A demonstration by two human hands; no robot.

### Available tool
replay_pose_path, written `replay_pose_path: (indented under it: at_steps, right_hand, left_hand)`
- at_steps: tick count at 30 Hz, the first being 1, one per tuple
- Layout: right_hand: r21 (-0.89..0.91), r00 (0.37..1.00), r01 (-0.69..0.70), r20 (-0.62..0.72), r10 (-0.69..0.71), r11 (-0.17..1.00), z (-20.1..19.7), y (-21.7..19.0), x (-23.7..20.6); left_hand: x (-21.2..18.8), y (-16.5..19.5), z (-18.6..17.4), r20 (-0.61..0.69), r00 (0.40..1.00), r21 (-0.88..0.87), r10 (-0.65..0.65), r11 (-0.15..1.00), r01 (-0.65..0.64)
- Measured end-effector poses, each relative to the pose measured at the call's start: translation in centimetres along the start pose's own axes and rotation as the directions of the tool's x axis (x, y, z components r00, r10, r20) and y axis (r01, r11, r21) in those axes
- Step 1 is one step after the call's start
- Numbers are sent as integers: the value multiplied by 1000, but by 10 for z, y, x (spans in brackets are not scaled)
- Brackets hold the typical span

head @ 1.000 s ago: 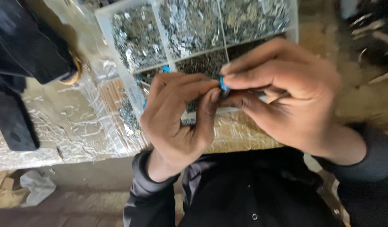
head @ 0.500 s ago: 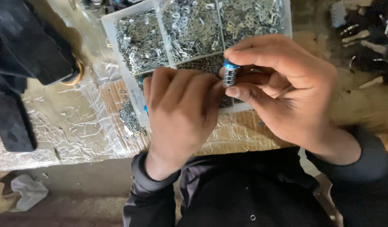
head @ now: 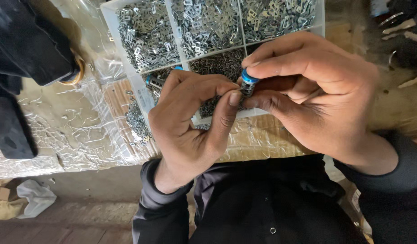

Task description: The person sits at a workbench covered with lock parts and assembles padlock cylinder cores. They pick small metal pins and springs from a compartment box by hand and insert them one at a time into a lock cylinder held in the other hand, repeating the process across the episode.

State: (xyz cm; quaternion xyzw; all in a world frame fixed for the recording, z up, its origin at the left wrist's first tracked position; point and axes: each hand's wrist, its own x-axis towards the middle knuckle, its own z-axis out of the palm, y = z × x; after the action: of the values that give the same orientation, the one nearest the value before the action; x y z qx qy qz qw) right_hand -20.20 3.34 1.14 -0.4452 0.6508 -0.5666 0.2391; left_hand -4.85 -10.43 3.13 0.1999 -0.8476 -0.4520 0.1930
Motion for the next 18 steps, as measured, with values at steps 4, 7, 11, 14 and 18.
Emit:
replay_pose_path:
  at_steps: [4,7,11,14,18]
  right_hand:
    - [6,998,51,32,-51,999,-1,1,3]
    - [23,998,36,49,-37,999,0,1,3]
    - [0,999,33,33,-33,999,1,1,1]
    - [-20,999,35,9,-35,999,0,2,1]
    - [-37,1000,26,-4,-26,999,-1,0,1]
  left_hand:
    - [-2,-2,0,-12,1000,5,0,1000,0]
    - [-5,-4,1,-17,1000,10,-4,1000,4]
    - [-4,-7,2,-23,997,38,71,997,-70]
    - [3,-7,3,-26,994,-4,111,994,-111]
    - [13,-4,4,17,986,390,165,907,-159]
